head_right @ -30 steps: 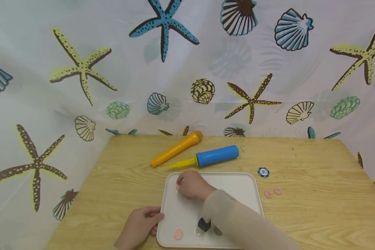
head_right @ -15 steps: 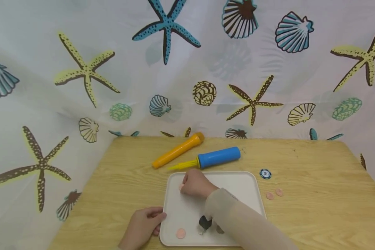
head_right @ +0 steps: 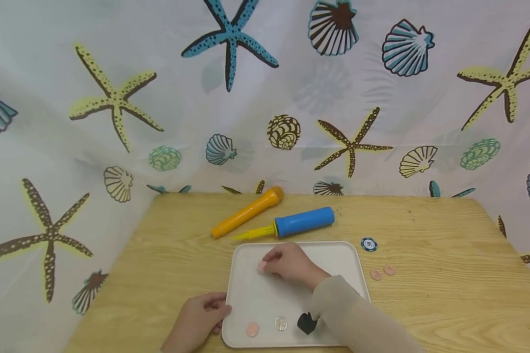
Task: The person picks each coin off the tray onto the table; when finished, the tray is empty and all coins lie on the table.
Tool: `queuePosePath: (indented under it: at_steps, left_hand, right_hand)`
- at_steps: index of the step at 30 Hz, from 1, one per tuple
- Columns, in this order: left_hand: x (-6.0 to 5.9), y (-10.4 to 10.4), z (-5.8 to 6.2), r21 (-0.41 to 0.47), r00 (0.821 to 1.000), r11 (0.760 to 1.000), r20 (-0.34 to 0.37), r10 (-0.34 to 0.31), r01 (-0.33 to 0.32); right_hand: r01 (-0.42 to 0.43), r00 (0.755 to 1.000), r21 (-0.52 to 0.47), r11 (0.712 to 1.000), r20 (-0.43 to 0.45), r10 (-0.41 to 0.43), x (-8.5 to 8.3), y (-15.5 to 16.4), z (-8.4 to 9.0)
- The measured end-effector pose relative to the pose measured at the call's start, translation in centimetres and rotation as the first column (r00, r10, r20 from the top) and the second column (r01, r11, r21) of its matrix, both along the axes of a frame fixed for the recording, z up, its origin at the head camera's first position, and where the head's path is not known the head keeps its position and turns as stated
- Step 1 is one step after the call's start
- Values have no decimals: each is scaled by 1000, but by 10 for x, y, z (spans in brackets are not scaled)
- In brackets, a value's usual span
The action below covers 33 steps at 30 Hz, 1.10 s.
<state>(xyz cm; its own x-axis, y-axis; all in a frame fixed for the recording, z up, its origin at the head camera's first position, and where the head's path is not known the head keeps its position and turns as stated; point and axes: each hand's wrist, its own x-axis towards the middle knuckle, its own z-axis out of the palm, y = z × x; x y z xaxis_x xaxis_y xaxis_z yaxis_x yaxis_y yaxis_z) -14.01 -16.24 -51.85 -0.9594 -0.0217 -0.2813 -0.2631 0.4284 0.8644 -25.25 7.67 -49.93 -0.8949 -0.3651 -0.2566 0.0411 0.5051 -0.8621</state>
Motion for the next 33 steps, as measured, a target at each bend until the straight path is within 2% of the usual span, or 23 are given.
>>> queuePosePath:
  at_steps: [3,6,11,14,18,24,28,31,33]
  left_hand:
    - [0,0,-1,-8,1000,1000,0,4,-4]
    - [0,-2,-2,-7,1000,1000,-7,0,-1]
    - [0,-6,-6,-9,999,999,14,38,-38]
    - [2,-7,-5,-11,998,998,23,58,-58]
    - [3,-5,-3,4,998,999,24,51,-51]
    - [1,-3,-3,-3,999,999,15,32,-32]
    - [-1,0,-3,-4,1000,1000,18,21,-21]
    - [-1,1,-4,-1,1000,1000,26,12,-12]
    - [-2,1,-5,1,1000,1000,28,5,-5]
  right_hand:
    - [57,997,-55,997,63,-54,3,18,5]
    - [123,989,-95,988,90,-114,6,39,12]
    - [251,966,-152,956,103,-237,8,80,17]
    - [315,948,-181,932,110,-299,9,106,18]
    - [387,920,-188,903,140,-366,14,141,14]
    - [450,889,-205,869,196,-414,23,189,8]
    - [462,885,-141,875,136,-446,26,218,6]
    - [470,882,-34,882,62,-468,28,234,4]
    - [481,876,26,876,23,-482,30,242,3]
